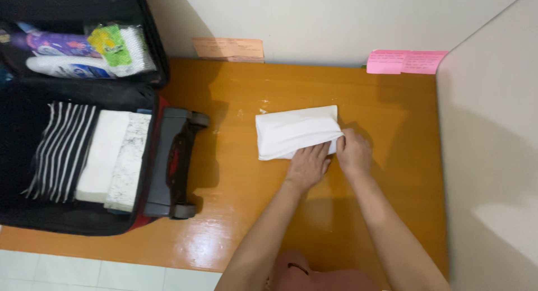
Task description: The person folds a white shirt on a table and places it into an open suitcase.
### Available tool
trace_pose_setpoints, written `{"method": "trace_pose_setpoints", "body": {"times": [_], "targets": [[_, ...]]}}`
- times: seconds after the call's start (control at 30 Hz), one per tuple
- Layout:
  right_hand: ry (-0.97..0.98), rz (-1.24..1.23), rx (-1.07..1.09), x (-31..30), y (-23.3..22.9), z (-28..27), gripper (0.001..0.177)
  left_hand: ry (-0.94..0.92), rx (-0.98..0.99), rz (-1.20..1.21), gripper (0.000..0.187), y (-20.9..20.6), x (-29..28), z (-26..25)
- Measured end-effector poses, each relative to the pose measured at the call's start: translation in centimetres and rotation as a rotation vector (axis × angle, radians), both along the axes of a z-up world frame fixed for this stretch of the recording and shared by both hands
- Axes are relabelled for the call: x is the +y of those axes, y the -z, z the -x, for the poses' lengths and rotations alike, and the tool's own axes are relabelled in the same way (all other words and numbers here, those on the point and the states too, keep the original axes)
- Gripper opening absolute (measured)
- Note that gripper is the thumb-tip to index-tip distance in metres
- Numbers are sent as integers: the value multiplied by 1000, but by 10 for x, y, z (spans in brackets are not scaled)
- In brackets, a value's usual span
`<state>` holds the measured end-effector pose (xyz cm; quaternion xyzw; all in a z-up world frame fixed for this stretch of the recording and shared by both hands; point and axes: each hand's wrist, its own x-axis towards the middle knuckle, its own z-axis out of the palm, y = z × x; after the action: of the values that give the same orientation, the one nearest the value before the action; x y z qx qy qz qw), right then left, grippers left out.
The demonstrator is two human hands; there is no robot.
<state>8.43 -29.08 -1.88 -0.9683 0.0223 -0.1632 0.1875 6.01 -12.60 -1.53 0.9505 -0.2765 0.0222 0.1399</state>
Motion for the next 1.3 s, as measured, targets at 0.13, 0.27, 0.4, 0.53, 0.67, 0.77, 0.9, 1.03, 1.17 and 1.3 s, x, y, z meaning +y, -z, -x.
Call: {"method": "trace_pose_setpoints", "body": {"times": [0.13,0.27,0.4,0.53,0.67,0.77,0.9,1.03,1.17,1.3], "targets": [[-50,-19,93,-7,-9,2,16,8,120,-157,69,-8,-2,-12],[-71,65,118,-10,-21,4,13,-5,113,-235,67,2,-10,-21],[-179,149,10,-12,-39,10,10,-108,98,-269,56,14,-16,-36],[-186,100,158,-16,-44,36,13,-304,113,-49,54,18,-16,-56],[-216,169,-87,-8,-30,39,11,-361,-184,24,59,22,-23,-46],[-180,179,43,-6,-25,41,14,-246,1,64,48,35,-10,-31],[-128,118,38,-4,-24,41,15,-4,-175,59,46,38,3,-28],[-182,40,-57,-1,-32,41,19,84,-218,23,48,19,-5,-43],[-160,35,-58,-1,-43,38,17,75,47,-136,48,8,-28,-67],[-182,-18,-71,-12,-38,42,14,-80,-10,-44,52,31,-49,-75]]}}
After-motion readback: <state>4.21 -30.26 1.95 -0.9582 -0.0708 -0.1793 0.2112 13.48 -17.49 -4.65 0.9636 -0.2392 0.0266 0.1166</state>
